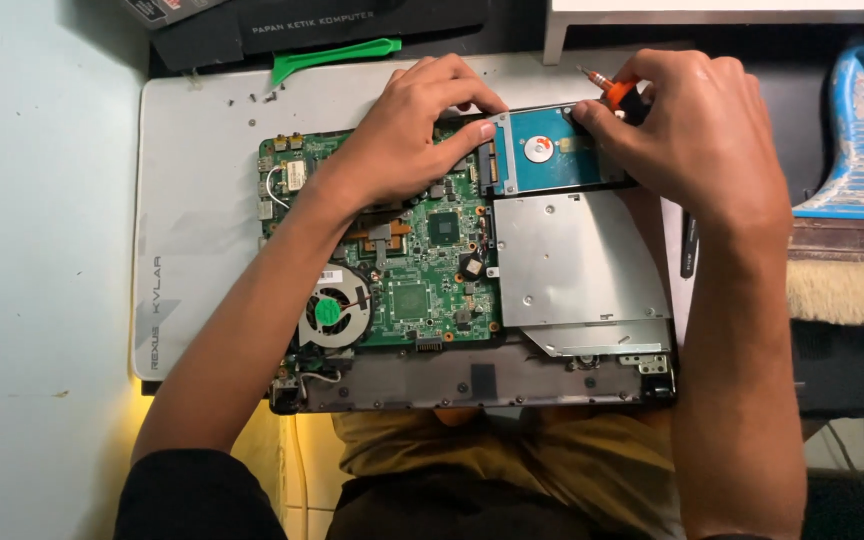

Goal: Reinstalling a hard drive into a laptop and cleaning the internal components with a brush.

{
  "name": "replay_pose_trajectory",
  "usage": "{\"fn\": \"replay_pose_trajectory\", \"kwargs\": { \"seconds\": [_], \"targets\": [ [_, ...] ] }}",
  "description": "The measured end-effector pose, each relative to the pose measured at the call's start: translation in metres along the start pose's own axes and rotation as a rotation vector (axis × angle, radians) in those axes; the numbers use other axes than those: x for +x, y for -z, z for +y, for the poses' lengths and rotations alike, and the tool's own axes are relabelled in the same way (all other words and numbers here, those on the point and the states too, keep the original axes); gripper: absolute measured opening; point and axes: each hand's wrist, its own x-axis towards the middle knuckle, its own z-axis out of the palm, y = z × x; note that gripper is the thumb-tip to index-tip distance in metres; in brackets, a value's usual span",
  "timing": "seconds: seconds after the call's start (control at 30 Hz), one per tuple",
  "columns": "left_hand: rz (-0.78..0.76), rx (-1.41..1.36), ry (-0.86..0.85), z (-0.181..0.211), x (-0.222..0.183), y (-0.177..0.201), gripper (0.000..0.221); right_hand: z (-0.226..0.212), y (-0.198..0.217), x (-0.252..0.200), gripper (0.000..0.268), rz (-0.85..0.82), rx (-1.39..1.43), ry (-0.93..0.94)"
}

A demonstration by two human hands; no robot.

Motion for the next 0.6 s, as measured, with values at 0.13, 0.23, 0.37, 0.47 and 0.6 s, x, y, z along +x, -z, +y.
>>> {"fn": "replay_pose_trajectory", "kwargs": {
  "seconds": [0.13, 0.23, 0.37, 0.47, 0.6],
  "targets": [
    [0.021, -0.003, -0.026, -0.005, 0.003, -0.006, 0.016, 0.006, -0.004, 0.001, 0.037, 0.020, 0.007, 0.036],
    [0.014, -0.020, 0.024, -0.002, 0.005, -0.007, 0.017, 0.004, -0.004, 0.000, 0.044, 0.028, -0.030, 0.022],
    [0.031, -0.043, 0.030, 0.001, 0.007, -0.008, 0.013, 0.004, 0.000, -0.001, 0.041, 0.039, -0.015, -0.009],
    [0.048, -0.032, 0.043, 0.000, 0.010, -0.012, 0.010, 0.002, 0.001, 0.000, 0.039, 0.033, 0.012, -0.017],
    [0.059, -0.031, 0.064, 0.003, 0.010, -0.011, 0.009, 0.002, 0.002, 0.001, 0.036, 0.030, 0.060, 0.004]
  ]
}}
